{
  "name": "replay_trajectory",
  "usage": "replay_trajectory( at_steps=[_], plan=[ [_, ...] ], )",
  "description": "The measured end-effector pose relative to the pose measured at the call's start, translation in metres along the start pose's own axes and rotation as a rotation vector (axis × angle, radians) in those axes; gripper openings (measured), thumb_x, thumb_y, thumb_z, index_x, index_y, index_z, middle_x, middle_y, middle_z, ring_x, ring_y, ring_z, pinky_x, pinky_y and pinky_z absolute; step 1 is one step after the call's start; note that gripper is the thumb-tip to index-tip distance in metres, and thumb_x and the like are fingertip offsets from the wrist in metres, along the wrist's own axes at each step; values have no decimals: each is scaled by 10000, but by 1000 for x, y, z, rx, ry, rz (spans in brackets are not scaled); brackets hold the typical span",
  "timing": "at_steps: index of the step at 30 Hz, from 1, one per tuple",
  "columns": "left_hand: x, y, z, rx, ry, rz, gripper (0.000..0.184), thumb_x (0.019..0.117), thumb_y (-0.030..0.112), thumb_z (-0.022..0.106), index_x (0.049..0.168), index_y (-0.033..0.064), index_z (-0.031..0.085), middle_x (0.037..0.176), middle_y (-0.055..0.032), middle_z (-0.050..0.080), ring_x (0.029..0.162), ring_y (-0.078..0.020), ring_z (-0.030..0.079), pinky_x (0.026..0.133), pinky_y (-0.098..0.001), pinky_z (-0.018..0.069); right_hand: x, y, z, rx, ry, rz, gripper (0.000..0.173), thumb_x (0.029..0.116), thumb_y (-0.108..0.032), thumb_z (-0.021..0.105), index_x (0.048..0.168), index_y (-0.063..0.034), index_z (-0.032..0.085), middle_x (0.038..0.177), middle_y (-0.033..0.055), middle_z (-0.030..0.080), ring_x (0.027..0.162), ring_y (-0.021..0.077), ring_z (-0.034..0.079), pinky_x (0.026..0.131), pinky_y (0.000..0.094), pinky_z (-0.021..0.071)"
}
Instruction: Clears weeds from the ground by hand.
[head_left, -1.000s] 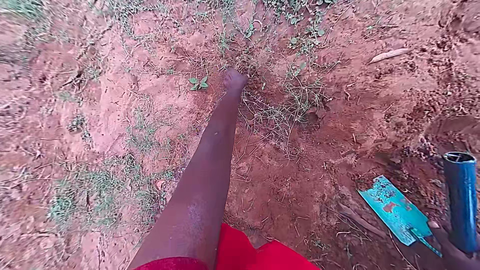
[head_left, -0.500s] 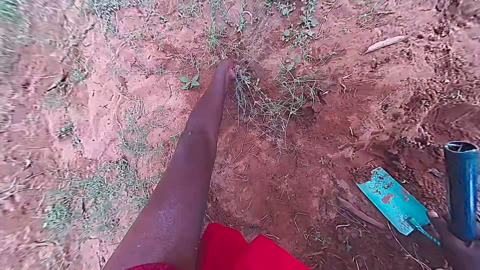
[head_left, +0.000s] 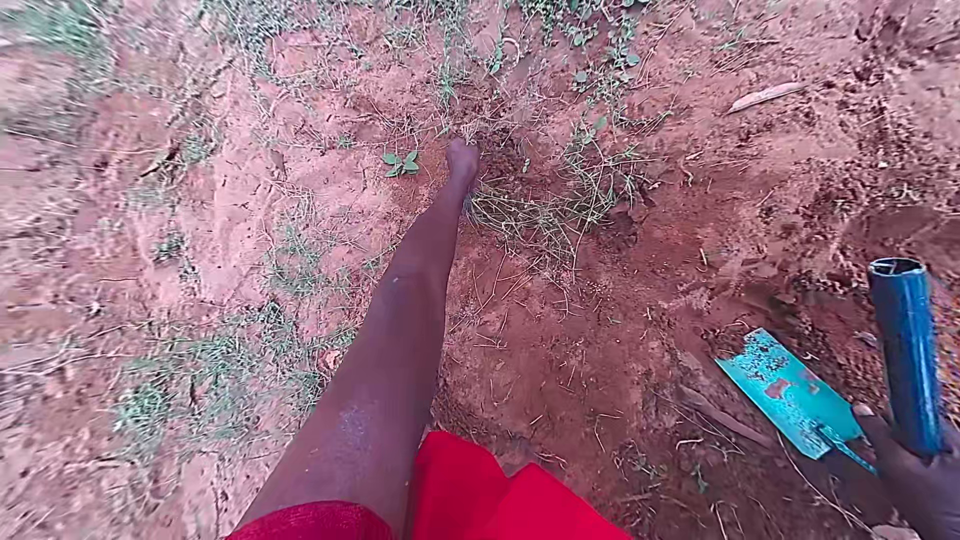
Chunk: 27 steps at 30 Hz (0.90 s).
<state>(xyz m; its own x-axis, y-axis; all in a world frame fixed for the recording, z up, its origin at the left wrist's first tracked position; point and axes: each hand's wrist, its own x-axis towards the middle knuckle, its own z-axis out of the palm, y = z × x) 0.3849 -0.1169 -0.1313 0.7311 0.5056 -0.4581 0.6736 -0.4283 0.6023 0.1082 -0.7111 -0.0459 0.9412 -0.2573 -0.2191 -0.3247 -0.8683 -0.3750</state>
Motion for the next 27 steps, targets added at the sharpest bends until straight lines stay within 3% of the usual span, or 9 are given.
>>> replay_trajectory(
  at_steps=[4,8,12,15,17,19,21,23,27],
  plan=[
    [-40,12,22,30,-103,187,358,1057,165,518,1276,-108,590,1262,-315,621,1198,-418,615,1029,-568,478,2,-1,3,24,18,0,475,974,-253,596,1162,183,607,1014,383,635,911,431,628,874,590,464],
    [-79,44,34,-145,-101,193,344,1087,176,488,1273,-90,604,1262,-285,621,1190,-374,603,1028,-516,465,0,1,2,25,20,-19,510,973,-277,609,1193,182,599,1017,415,625,933,509,622,872,669,435],
    [-125,36,45,33,-165,365,347,1084,156,458,1272,-91,614,1229,-311,648,1206,-422,622,1055,-554,466,1,3,1,32,15,-40,501,977,-283,609,1189,171,602,1024,427,623,957,557,618,867,712,424],
    [-175,-26,56,205,-353,411,371,1102,195,450,1202,-121,617,1153,-333,657,1148,-460,639,1016,-598,473,1,5,1,61,0,-29,533,972,-297,613,1238,164,588,1066,410,627,987,521,618,899,683,432],
    [-218,-66,61,352,-554,414,362,1099,173,427,1257,-103,601,1200,-324,646,1186,-456,621,1034,-597,457,1,7,2,70,9,-24,533,960,-302,627,1229,157,597,1049,398,634,966,502,625,886,678,440],
    [-278,-91,67,503,-804,537,351,1067,125,444,1303,-92,587,1188,-332,652,1169,-479,626,1001,-619,462,0,3,0,47,5,-31,524,963,-294,619,1223,161,600,1054,412,631,977,523,624,891,692,430],
    [-335,-98,75,504,-1008,689,299,1039,85,499,1252,-102,593,1082,-336,667,1069,-502,651,930,-639,485,-2,-2,-1,40,18,-40,509,963,-281,620,1200,169,606,1046,423,624,973,545,614,883,704,418],
    [-383,-93,82,488,-1207,821,270,1035,67,521,1226,-99,614,1036,-324,682,1046,-494,663,934,-632,488,-2,-4,-1,28,21,-36,506,973,-275,625,1206,174,600,1048,437,621,983,579,610,885,736,404],
    [-437,-66,83,689,-1544,1015,333,1052,28,503,1370,-33,580,1177,-294,671,1143,-457,639,989,-594,476,-1,-1,1,11,51,-44,485,959,-248,626,1185,181,595,1008,441,616,945,609,599,835,768,381]
  ],
)
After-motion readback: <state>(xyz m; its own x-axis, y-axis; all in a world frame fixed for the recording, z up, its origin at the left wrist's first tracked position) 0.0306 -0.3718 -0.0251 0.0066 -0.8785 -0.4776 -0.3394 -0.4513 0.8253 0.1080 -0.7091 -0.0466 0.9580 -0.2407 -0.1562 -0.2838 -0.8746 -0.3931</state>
